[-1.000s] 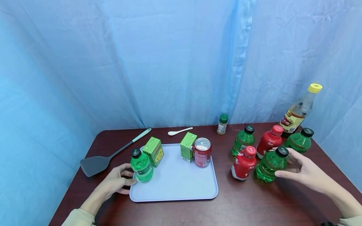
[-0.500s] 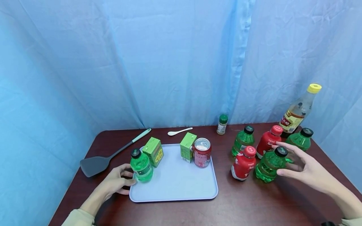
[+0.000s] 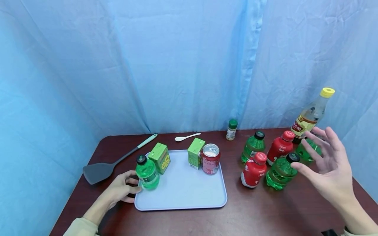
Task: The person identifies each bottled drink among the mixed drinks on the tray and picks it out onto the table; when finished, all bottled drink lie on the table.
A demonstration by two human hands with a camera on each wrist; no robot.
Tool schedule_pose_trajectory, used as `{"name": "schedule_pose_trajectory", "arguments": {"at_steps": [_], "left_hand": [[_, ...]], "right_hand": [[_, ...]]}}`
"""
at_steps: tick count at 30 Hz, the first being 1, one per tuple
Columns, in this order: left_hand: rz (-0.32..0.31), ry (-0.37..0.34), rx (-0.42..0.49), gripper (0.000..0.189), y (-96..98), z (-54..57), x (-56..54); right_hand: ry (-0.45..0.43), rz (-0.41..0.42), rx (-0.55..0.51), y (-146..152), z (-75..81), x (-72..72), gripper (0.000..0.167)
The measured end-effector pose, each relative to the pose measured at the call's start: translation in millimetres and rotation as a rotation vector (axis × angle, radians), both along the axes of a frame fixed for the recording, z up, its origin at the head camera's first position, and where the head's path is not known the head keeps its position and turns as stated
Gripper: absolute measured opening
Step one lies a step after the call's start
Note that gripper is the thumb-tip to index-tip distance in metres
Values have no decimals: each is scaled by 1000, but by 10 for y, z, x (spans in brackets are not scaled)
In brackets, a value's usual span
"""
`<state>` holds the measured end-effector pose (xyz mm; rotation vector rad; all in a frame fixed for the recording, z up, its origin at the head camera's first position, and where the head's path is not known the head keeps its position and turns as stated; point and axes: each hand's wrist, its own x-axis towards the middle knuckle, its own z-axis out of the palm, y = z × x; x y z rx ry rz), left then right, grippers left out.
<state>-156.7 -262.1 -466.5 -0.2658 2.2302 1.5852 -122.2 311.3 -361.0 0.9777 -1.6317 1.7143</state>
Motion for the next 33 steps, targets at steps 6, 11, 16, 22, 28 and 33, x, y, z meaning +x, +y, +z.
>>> {"name": "schedule_pose_trajectory", "arguments": {"at_steps": [6,11,16,22,28,33], "left_hand": [[2,0,-8,68,-1,-18,-10],[-2,1,-6,68,-4,-7,-8],[-4,3,3,69,-5,-12,1],[0,3,-2,69,5,-4,0],[1,-2,-1,70,3,-8,-4],[1,1,4,69,-5,-12,-5]], "right_hand": [[78,66,-95,-354,146,26,100],[54,53,-74,-667,279,69,92],[44,44,-26,-910,326,56,86],[20,60,11,-1136,305,-8,89],[-36,75,51,-1379,320,-50,91],[-70,113,96,-1586,279,-110,96]]}}
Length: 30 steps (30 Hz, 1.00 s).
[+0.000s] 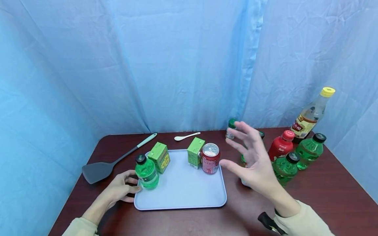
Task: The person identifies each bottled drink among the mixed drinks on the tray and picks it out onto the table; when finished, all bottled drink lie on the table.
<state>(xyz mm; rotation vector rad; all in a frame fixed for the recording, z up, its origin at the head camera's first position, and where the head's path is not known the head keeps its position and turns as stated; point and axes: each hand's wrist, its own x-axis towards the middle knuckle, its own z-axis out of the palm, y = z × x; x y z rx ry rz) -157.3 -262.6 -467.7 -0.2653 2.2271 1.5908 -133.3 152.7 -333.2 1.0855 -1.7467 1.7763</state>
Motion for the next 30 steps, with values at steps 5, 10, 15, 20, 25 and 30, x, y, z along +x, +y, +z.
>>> {"name": "schedule_pose_trajectory", "arguments": {"at_steps": [5,10,15,20,25,30], "left_hand": [[2,-3,-3,69,3,8,1],[2,-7,-2,69,7,20,0],[-3,-11,1,70,9,24,0],[-3,-6,-3,70,2,25,4],[0,-8,-2,69,-4,27,10],[-1,-3,1,69,5,21,9]], "right_hand": [[-49,14,61,-229,-158,-95,107],[-164,-13,139,-471,-295,-131,107],[-241,26,184,-668,-407,-166,91],[-298,89,195,-849,-511,-222,78],[-349,123,246,-1071,-671,-259,80],[-391,127,322,-1260,-780,-274,81]]}}
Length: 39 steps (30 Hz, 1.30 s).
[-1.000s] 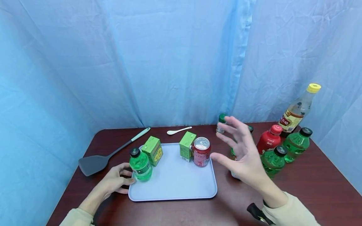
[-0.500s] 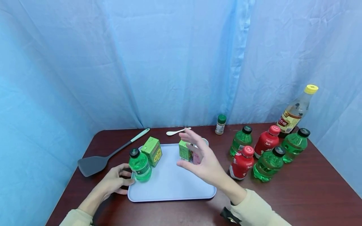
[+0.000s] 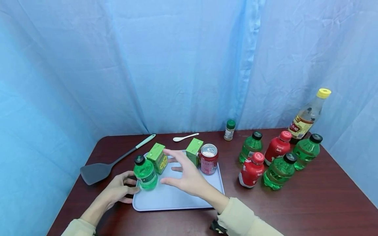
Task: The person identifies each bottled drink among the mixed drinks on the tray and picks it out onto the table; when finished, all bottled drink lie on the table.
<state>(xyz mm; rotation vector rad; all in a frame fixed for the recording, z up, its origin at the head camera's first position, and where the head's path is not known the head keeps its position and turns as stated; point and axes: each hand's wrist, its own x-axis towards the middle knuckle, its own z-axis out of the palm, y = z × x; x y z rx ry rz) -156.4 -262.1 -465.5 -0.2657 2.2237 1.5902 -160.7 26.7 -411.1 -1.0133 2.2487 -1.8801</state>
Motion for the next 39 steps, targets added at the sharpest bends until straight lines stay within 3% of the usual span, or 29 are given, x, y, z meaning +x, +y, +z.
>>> {"name": "schedule_pose_trajectory", "arguments": {"at_steps": [10,17,27,39], "left_hand": [[8,-7,-7,68,5,-6,-3],[20,-2,-12,67,14,3,-3],[30,-14,-14,67,27,18,5],[12,-10,-9,69,19,9,3]], "right_hand": [[2,61,98,-264,-176,-56,78],[50,52,160,-359,-185,-87,81],[23,93,200,-379,-184,-121,79],[155,26,272,-378,-238,-10,80]]}}
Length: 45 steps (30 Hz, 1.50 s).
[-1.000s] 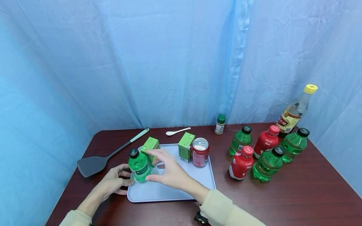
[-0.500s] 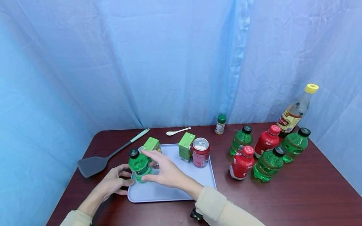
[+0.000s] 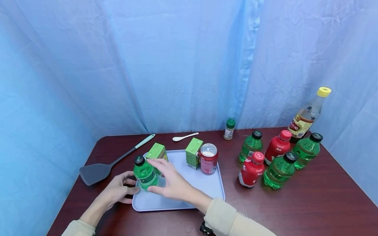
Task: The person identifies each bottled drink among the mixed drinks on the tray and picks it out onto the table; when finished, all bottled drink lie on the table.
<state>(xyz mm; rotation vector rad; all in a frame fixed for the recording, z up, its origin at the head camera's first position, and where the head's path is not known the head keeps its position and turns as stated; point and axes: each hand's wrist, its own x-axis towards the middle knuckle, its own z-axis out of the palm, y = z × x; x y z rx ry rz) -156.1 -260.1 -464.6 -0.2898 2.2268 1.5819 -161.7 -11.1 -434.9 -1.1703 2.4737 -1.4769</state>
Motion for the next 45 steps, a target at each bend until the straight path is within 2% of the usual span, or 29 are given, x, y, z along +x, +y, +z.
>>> {"name": "schedule_pose_trajectory", "arguments": {"at_steps": [5,11,16,22,27,37,45], "left_hand": [[-12,9,3,71,-12,7,1],[14,-3,2,70,-7,22,5],[-1,-1,-7,71,-1,14,6],[-5,2,-7,70,-6,4,-2],[-14,8,1,72,-11,-12,-9],[12,-2,-1,68,-1,19,7],[14,-1,5,68,-5,19,8]], "right_hand": [[25,6,5,-3,19,4,80],[-55,-14,24,-26,103,-25,70],[-55,-44,18,-61,132,-49,62],[18,-71,83,-118,152,-65,75],[59,-100,134,-141,133,-49,77],[3,-67,100,-129,33,-36,80],[-31,-71,56,-126,6,-24,81]]}}
